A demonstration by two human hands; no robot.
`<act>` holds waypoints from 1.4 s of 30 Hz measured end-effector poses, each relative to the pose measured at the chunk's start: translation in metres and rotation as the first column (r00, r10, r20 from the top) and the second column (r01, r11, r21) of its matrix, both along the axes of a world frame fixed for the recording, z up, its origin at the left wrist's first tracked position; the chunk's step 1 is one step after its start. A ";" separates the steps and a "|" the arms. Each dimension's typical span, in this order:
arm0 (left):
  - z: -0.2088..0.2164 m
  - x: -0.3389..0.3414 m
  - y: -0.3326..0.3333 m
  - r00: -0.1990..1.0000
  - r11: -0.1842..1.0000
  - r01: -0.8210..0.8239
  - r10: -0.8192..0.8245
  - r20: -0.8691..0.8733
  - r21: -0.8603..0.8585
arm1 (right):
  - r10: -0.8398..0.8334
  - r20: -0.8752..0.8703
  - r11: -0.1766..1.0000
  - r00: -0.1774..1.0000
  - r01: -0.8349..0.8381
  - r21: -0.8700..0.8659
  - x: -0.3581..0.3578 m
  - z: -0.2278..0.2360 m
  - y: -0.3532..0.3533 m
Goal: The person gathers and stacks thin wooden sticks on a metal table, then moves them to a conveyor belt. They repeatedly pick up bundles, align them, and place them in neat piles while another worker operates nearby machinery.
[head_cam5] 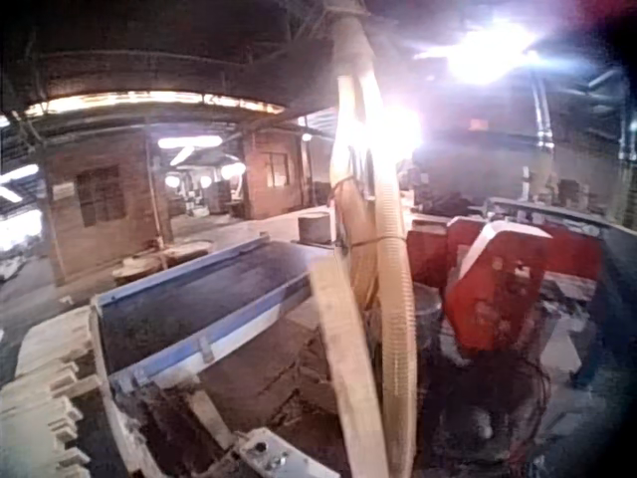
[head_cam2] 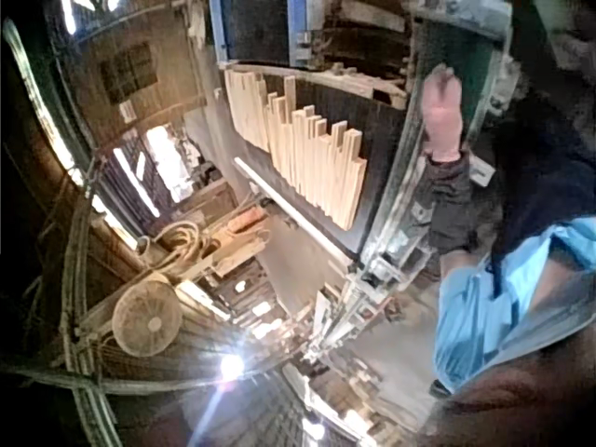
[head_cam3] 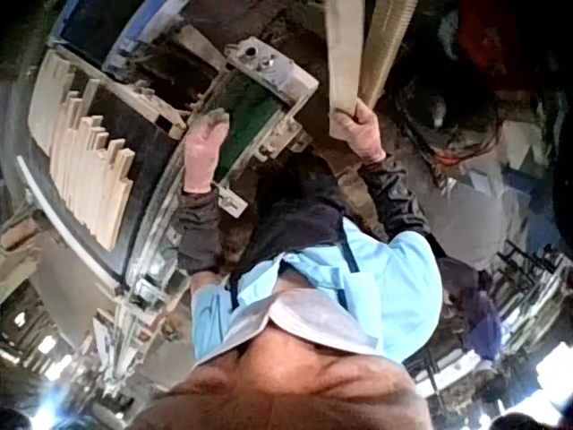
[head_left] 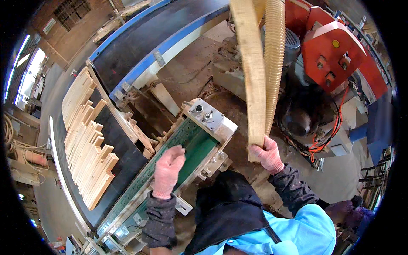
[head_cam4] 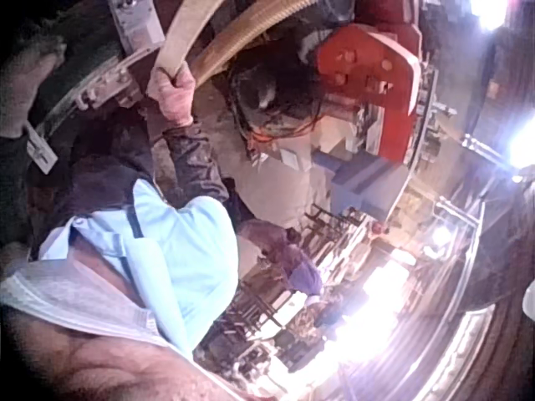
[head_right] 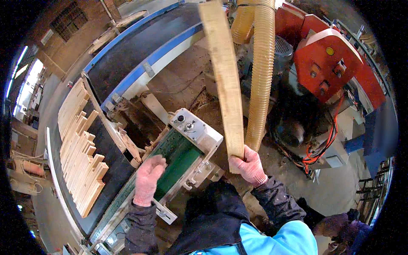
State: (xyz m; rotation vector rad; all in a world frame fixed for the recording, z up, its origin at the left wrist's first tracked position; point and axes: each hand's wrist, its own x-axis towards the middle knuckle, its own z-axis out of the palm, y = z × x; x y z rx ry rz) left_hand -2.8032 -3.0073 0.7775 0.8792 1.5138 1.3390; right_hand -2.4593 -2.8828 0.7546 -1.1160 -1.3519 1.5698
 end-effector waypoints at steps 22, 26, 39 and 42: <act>-0.029 0.045 0.182 0.672 0.961 -0.207 0.275 -0.687 0.182 | 0.312 0.046 0.944 0.949 -0.305 -0.124 -0.125 -0.026 0.268; -0.024 0.057 0.184 0.668 0.936 -0.313 0.335 -0.665 0.158 | 0.384 -0.101 0.913 0.918 -0.394 -0.106 -0.156 -0.024 0.307; -0.036 0.076 0.195 0.715 0.868 -0.487 0.459 -0.528 0.095 | 0.363 -0.218 0.930 0.906 -0.367 0.023 -0.154 -0.007 0.391; -0.042 0.080 0.198 0.682 0.835 -0.532 0.522 -0.513 0.142 | 0.349 -0.163 0.933 0.923 -0.359 -0.031 -0.138 0.006 0.399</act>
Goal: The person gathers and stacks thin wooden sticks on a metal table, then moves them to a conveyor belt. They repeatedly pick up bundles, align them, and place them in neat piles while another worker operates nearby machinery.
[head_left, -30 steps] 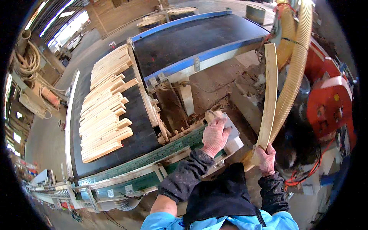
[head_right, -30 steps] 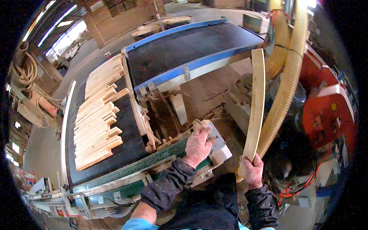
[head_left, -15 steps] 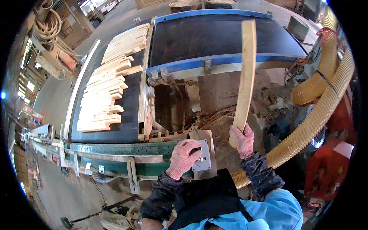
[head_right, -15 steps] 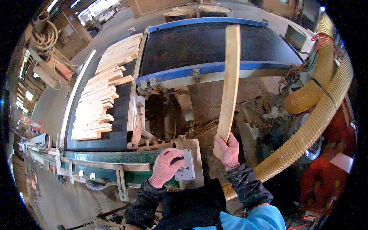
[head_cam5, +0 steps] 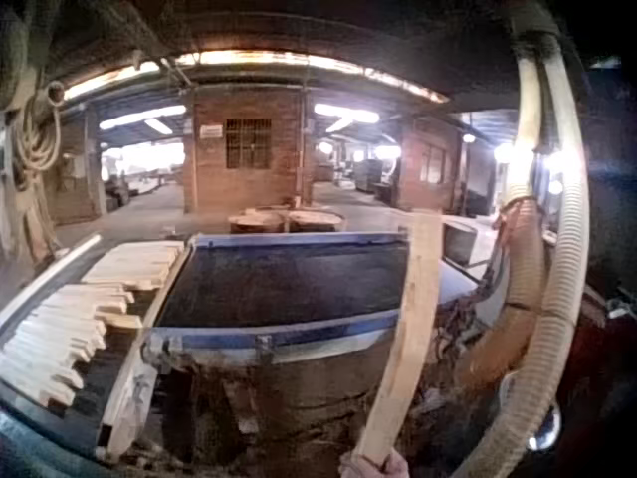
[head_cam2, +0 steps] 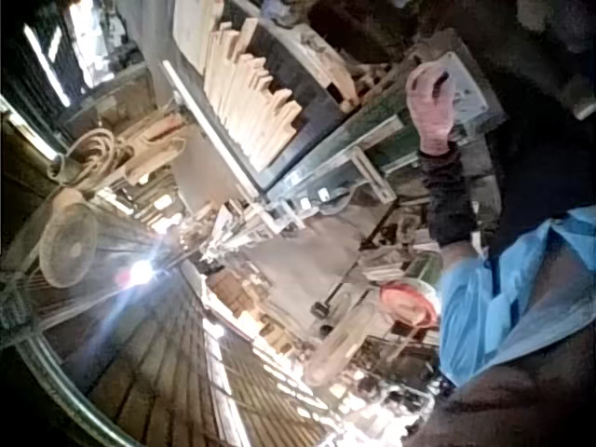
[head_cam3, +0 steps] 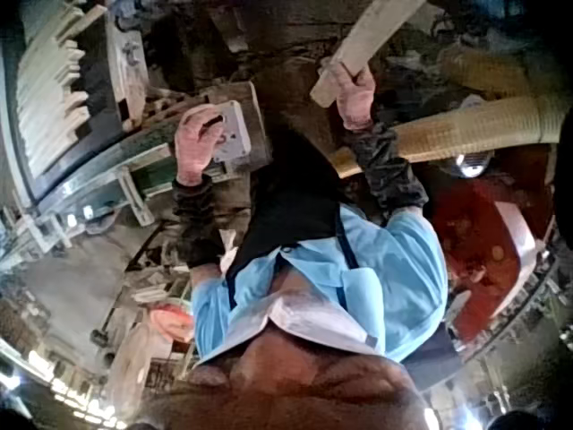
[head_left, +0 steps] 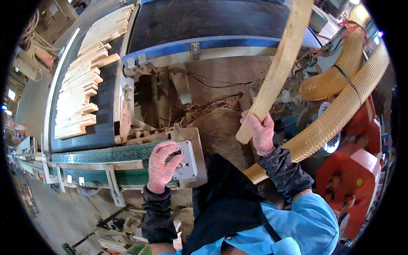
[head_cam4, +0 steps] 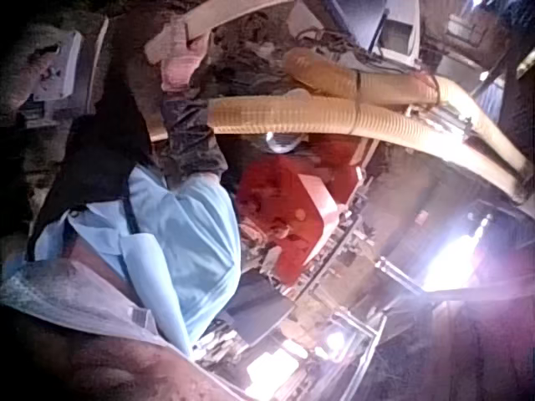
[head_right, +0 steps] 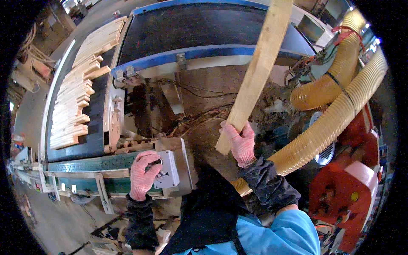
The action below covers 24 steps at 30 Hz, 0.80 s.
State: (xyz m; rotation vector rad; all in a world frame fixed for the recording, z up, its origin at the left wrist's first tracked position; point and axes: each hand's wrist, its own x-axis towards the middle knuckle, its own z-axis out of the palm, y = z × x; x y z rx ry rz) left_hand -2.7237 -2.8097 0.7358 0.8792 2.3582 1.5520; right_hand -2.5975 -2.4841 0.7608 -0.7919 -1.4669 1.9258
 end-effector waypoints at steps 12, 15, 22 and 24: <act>0.026 0.025 0.034 0.917 0.934 -0.351 0.358 0.175 -0.070 | 0.457 -0.027 0.889 0.889 -0.455 0.053 -0.174 -0.027 0.130; 0.039 0.034 0.050 0.811 0.838 -0.533 0.545 0.214 -0.114 | 0.639 0.085 0.769 0.764 -0.637 -0.051 -0.231 -0.024 0.144; 0.053 0.037 0.086 0.647 0.711 -0.690 0.690 0.324 -0.136 | 0.659 0.200 0.708 0.725 -0.688 0.160 -0.317 -0.018 0.175; 0.064 0.031 0.093 0.556 0.677 -0.719 0.696 0.455 -0.156 | 0.665 0.256 0.683 0.702 -0.710 0.170 -0.342 -0.015 0.179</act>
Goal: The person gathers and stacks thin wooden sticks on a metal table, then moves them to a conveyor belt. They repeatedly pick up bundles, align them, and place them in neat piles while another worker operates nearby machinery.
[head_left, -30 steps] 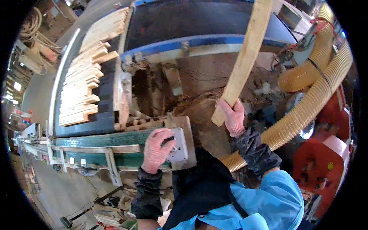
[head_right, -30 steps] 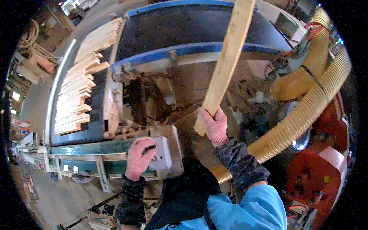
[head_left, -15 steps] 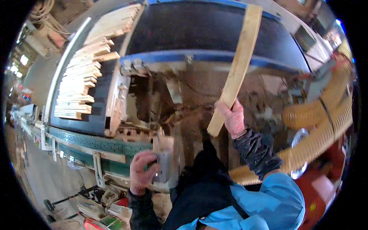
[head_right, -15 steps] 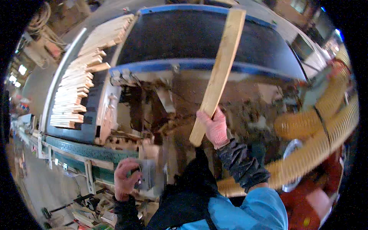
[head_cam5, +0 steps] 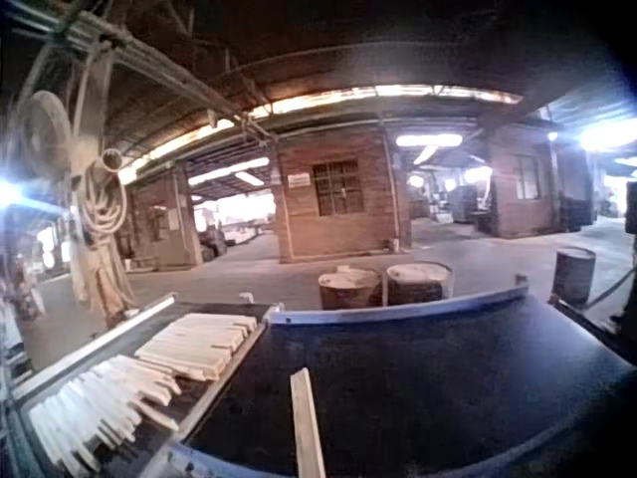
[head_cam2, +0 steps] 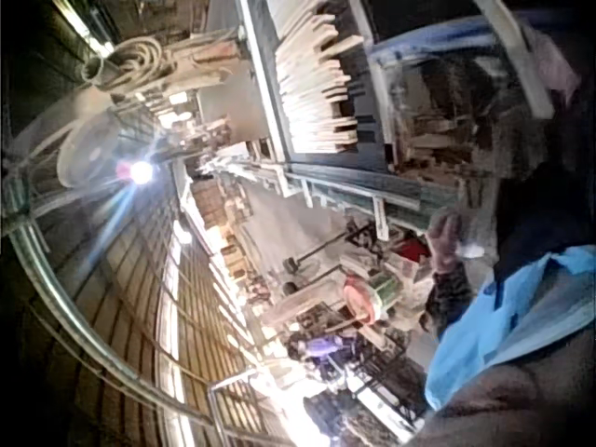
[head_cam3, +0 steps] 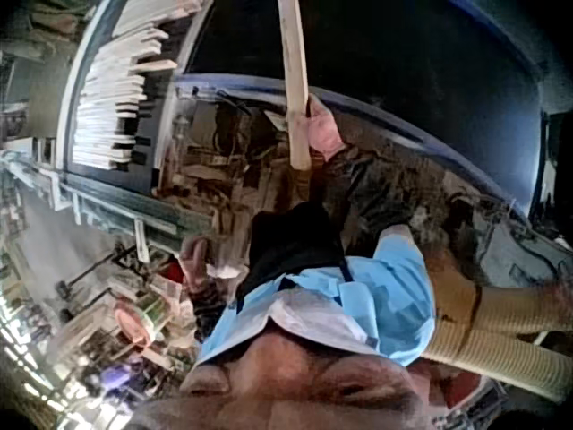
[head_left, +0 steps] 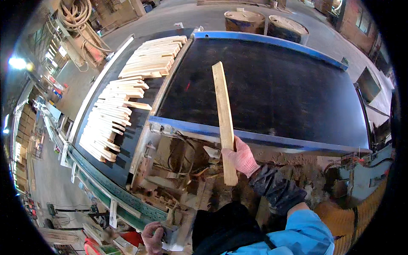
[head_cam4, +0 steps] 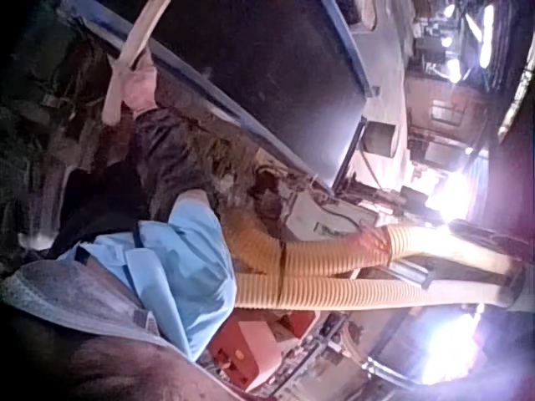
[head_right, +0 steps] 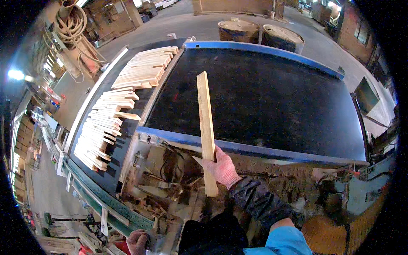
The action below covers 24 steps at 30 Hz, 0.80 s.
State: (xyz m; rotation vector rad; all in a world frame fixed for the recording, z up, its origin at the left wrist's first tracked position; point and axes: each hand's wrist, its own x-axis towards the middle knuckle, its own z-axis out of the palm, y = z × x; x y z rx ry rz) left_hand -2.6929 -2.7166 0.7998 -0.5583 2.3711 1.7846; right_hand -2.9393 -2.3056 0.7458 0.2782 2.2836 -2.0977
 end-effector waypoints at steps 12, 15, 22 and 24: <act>-0.009 -0.004 -0.019 0.984 0.953 -0.168 0.148 0.096 0.253 | 0.070 0.006 0.997 0.998 -0.070 -0.013 -0.195 0.025 -0.068; -0.013 0.001 -0.024 0.984 0.949 -0.175 0.172 0.035 0.261 | 0.033 -0.093 0.995 0.995 -0.024 0.096 -0.257 0.017 -0.098; -0.024 0.019 -0.019 0.769 0.754 -0.639 0.619 -0.163 -0.152 | -0.115 -0.127 0.949 0.985 0.146 0.279 -0.461 -0.014 -0.163; -0.039 0.031 -0.017 0.673 0.652 -0.731 0.738 -0.050 -0.202 | -0.176 -0.057 0.844 0.983 0.180 0.506 -0.514 -0.021 -0.163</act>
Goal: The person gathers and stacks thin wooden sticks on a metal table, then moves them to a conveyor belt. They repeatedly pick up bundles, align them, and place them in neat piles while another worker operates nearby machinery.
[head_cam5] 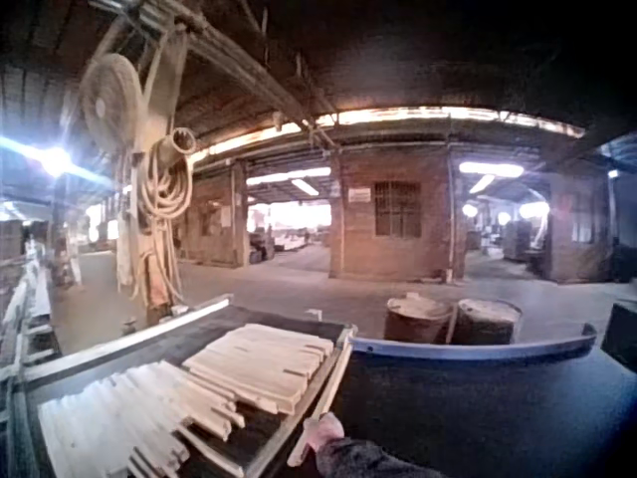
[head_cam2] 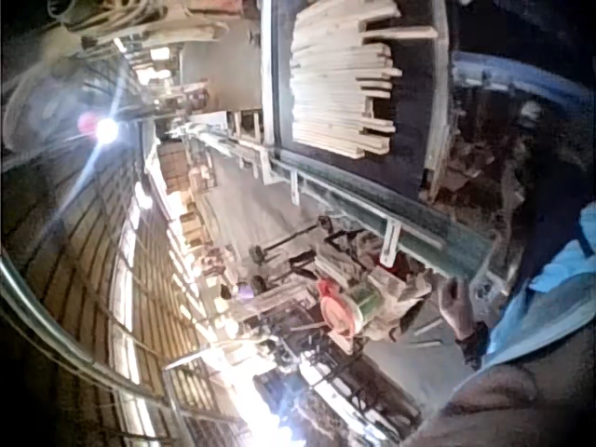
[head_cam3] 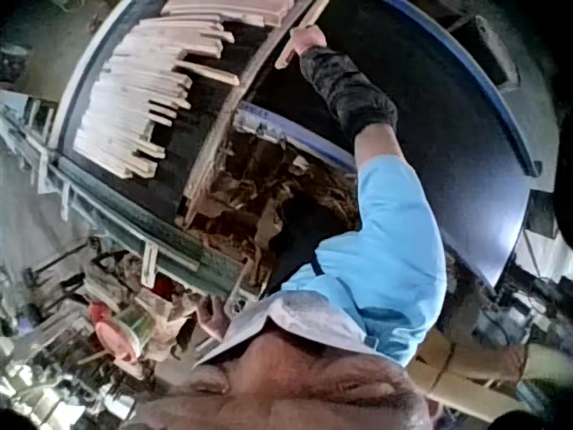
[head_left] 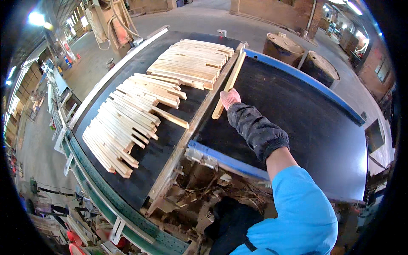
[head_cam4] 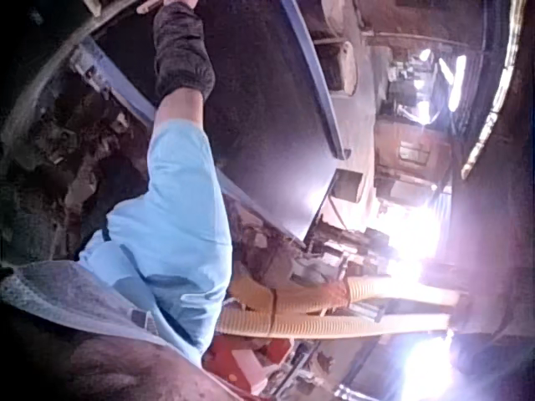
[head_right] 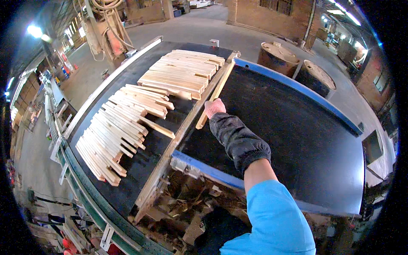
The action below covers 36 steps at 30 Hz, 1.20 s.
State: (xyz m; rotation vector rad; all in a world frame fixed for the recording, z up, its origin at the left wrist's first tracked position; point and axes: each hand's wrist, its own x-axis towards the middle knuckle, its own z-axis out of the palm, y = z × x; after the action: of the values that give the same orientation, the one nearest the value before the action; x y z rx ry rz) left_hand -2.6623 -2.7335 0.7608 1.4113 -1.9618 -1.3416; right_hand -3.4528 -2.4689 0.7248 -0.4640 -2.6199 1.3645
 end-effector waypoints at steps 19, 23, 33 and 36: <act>0.014 -0.161 -0.026 0.918 0.974 -0.226 0.217 0.331 -0.011 | 0.482 0.196 0.385 0.854 -0.407 0.828 -0.210 -0.056 0.005; -0.014 -0.142 -0.065 0.947 0.963 -0.224 0.180 0.265 0.148 | 0.356 0.238 0.359 0.904 -0.368 0.858 -0.221 -0.066 0.003; 0.032 -0.252 -0.050 0.889 0.996 -0.080 0.088 0.448 -0.037 | 0.523 0.196 0.113 0.829 -0.296 0.949 -0.257 -0.099 0.031; 0.027 -0.251 -0.047 0.869 0.995 -0.059 0.089 0.486 -0.076 | 0.463 0.211 0.241 0.861 -0.352 0.904 -0.245 -0.094 -0.004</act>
State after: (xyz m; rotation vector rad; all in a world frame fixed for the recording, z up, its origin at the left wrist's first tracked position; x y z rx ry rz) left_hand -2.9136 -2.7804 0.7873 1.9213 -2.1955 -0.9399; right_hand -3.6975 -2.4726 0.6304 0.5105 -2.9385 -0.3099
